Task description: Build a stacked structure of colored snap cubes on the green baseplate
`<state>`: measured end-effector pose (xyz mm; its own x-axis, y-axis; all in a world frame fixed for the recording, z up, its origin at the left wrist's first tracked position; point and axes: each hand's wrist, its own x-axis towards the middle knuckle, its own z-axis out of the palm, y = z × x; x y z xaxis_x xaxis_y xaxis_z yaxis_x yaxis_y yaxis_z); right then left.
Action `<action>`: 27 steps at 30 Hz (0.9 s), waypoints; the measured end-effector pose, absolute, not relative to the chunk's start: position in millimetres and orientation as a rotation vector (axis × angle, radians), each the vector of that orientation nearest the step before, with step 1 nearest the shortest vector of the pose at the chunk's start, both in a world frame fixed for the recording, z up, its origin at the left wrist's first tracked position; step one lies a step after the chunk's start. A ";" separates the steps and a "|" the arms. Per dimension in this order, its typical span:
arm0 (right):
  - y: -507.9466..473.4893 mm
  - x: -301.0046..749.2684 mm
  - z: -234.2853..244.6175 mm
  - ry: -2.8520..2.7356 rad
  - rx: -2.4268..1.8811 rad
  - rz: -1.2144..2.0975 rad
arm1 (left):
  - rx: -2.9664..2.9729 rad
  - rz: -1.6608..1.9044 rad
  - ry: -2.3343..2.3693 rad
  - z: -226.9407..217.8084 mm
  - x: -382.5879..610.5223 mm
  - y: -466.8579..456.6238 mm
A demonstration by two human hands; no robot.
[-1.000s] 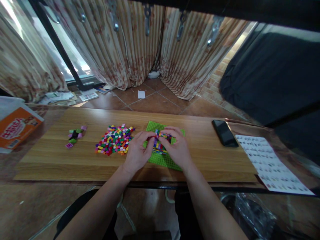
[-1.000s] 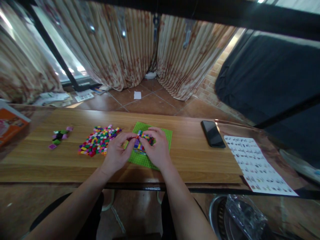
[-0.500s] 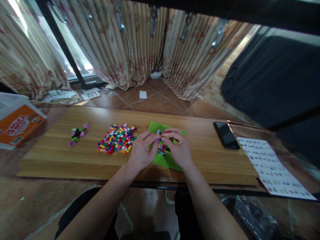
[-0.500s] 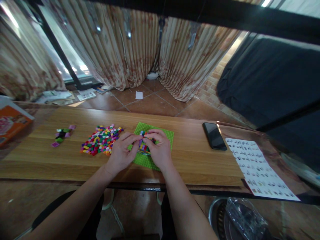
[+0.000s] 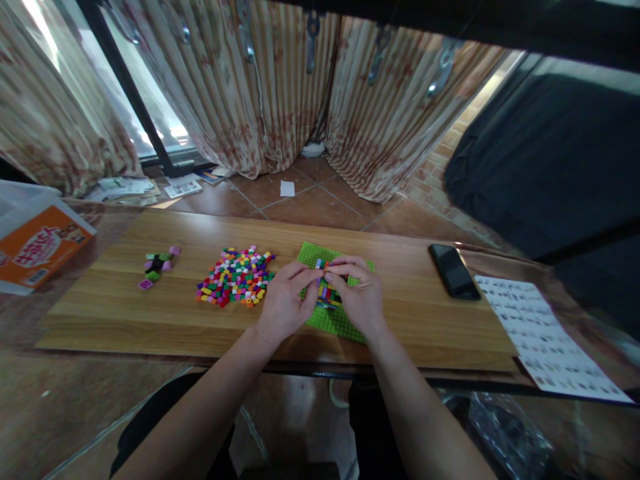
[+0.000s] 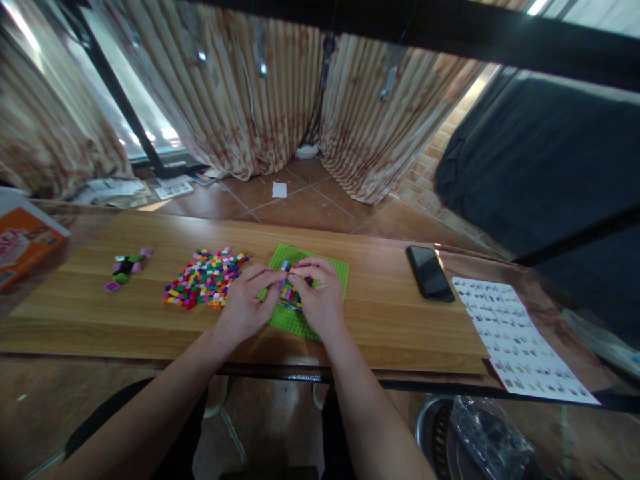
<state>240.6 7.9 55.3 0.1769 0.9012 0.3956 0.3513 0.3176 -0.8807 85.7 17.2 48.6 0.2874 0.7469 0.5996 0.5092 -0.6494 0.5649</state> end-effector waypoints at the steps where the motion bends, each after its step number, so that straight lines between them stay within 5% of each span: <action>1: 9.0 240.2 54.7 -1.356 -1.243 0.630 | 2.292 1.299 1.149 48.3 85.8 17.3; 10: 13.5 241.7 56.2 -0.965 -1.206 0.955 | 2.287 1.297 1.164 49.8 86.4 16.2; 27: 13.0 247.8 60.7 -0.808 -1.236 0.903 | 2.413 1.315 1.151 56.3 98.0 11.3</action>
